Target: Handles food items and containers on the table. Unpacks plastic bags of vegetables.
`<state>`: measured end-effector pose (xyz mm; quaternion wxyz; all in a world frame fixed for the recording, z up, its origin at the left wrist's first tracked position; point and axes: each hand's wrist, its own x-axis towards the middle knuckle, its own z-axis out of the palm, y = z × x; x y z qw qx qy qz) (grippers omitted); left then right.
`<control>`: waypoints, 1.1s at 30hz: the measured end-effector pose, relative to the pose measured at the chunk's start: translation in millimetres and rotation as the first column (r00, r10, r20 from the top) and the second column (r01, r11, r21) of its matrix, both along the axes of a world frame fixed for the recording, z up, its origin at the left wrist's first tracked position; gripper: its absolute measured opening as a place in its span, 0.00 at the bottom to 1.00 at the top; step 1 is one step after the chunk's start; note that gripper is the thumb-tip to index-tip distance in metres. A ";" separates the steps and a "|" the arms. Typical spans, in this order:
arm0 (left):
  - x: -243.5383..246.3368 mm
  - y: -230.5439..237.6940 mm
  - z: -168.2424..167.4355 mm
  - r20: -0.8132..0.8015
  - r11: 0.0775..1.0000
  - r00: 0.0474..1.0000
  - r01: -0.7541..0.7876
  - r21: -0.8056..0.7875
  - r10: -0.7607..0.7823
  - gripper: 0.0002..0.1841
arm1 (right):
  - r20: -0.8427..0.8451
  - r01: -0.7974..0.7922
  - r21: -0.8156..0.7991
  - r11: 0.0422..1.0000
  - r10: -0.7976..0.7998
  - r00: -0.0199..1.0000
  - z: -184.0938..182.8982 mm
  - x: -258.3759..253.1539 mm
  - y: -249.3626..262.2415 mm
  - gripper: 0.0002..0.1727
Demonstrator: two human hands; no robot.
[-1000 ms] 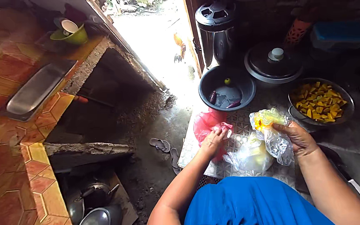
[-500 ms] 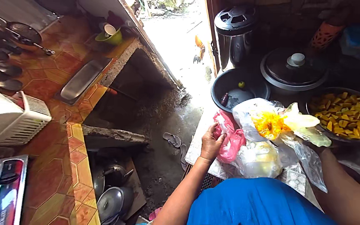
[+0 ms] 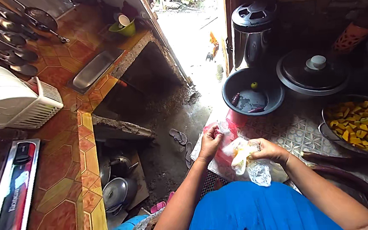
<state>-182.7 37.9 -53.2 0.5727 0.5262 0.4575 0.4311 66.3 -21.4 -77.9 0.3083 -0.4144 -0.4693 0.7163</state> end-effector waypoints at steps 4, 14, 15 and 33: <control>-3.6 2.4 -0.8 -0.137 0.995 0.989 -0.042 0.090 0.054 0.19 | -0.059 0.053 0.035 0.998 -0.051 0.997 12.7 9.7 1.0 0.15; 15.6 7.3 14.8 -0.024 0.994 0.993 0.113 0.012 -0.113 0.17 | -0.009 -0.148 0.012 0.989 0.148 0.989 27.4 -22.0 32.5 0.43; 15.9 8.4 14.6 -0.037 0.994 0.994 0.103 0.023 -0.102 0.16 | -0.027 -0.052 0.002 0.999 0.052 0.998 27.9 -25.9 32.2 0.43; 9.1 6.1 -27.1 -0.528 0.997 0.848 0.003 0.083 0.041 0.10 | 0.199 0.585 0.202 0.786 -0.617 0.761 30.1 86.5 -7.3 0.14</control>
